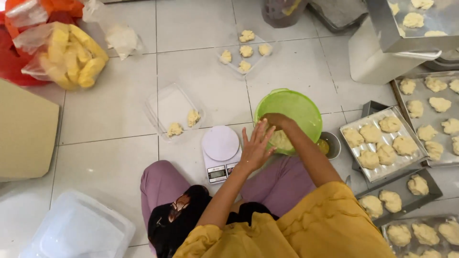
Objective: Portioning dough by weighing individual pieces on a digital scale and placing them into a container.
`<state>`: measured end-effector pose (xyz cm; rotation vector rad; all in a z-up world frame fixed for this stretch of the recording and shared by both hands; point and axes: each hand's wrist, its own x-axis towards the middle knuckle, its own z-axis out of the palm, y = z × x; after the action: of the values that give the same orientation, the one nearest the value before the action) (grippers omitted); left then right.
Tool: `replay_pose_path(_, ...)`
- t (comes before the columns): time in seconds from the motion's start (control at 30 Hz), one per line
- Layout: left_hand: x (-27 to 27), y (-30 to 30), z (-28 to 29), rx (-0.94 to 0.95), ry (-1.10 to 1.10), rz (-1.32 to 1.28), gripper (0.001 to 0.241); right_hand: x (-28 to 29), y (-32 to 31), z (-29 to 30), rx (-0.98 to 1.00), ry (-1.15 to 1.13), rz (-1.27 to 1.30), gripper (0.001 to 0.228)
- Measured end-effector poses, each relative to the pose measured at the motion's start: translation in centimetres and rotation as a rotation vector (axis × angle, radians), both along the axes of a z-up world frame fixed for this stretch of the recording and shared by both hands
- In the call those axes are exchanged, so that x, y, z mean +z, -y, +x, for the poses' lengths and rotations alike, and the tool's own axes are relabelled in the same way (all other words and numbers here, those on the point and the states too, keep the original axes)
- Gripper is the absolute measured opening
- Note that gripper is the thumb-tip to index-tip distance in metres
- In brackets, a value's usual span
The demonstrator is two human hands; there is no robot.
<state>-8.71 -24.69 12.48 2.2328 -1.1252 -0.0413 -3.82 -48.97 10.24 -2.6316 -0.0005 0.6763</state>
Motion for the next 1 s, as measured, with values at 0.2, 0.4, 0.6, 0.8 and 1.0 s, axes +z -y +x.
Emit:
replay_pose_path(0.2,0.9,0.1,0.0,0.011,0.000,0.286,0.049,-1.8,-1.6,-0.5,0.078,-0.188,0.004,0.061)
replay_pose_path(0.4,0.5,0.3,0.0,0.022,-0.008,0.328,0.056,-10.7,0.7,1.3,0.193,-0.375,-0.017,0.066)
replay_pose_path(0.6,1.4,0.1,-0.2,0.030,-0.085,0.202,0.046,-0.5,1.0,-9.9,-0.020,-0.065,0.100,0.051)
replay_pose_path(0.8,-1.0,3.8,2.2,0.536,-0.552,-0.534,0.095,-0.3,-5.0,-14.4,-0.190,0.324,-0.161,0.038)
replay_pose_path(1.0,0.4,2.8,1.5,0.239,-0.561,-0.721,0.089,1.2,-9.6,-17.7,-0.540,0.645,0.464,0.066)
